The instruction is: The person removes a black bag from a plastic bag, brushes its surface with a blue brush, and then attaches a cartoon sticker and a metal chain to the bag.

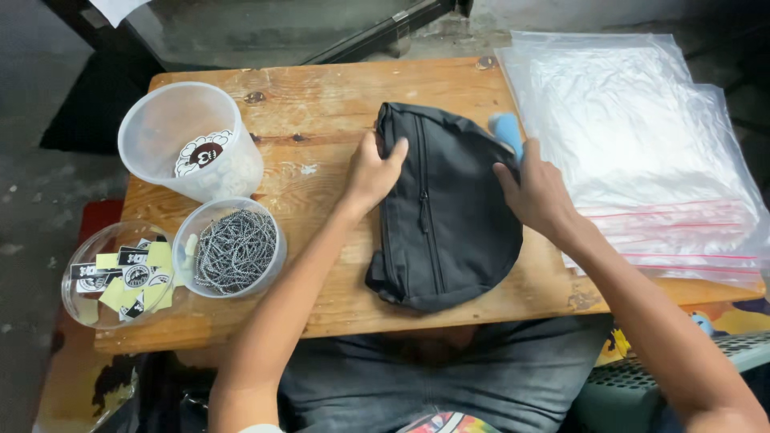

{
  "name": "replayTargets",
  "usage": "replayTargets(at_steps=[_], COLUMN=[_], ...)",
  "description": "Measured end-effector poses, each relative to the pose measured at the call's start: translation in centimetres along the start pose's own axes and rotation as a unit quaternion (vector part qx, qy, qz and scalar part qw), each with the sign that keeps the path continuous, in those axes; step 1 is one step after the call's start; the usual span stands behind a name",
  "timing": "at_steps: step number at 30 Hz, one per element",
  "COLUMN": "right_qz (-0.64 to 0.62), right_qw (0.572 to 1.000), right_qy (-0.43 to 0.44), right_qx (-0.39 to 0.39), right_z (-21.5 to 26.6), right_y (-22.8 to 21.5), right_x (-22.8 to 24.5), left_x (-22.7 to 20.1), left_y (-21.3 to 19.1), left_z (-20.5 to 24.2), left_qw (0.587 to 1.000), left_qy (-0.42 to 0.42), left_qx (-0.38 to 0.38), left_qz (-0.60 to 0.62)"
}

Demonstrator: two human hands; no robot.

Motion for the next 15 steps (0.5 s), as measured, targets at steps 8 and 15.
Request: replayTargets(at_steps=[8,15], right_qz=[0.189,-0.107], right_qw=[0.974,0.943], right_qy=[-0.116,-0.272], right_qx=[-0.041,0.157], right_z=[1.1,2.7], right_y=[-2.2,-2.1], right_x=[4.4,11.6], left_x=[-0.1,0.7], left_y=[-1.1,-0.3], left_z=[2.4,3.9], left_qw=[0.926,0.917], left_qy=[0.257,0.267], left_qx=[-0.036,0.027], left_qz=[-0.275,-0.295])
Point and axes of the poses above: each hand's wrist, its own z-axis away from the middle knuckle, its own y-axis out of the palm, x = y × z, the point moved 8 cm from there along -z, towards the middle knuckle, and after that the axes turned 11 degrees about z, right-handed, at the moved point
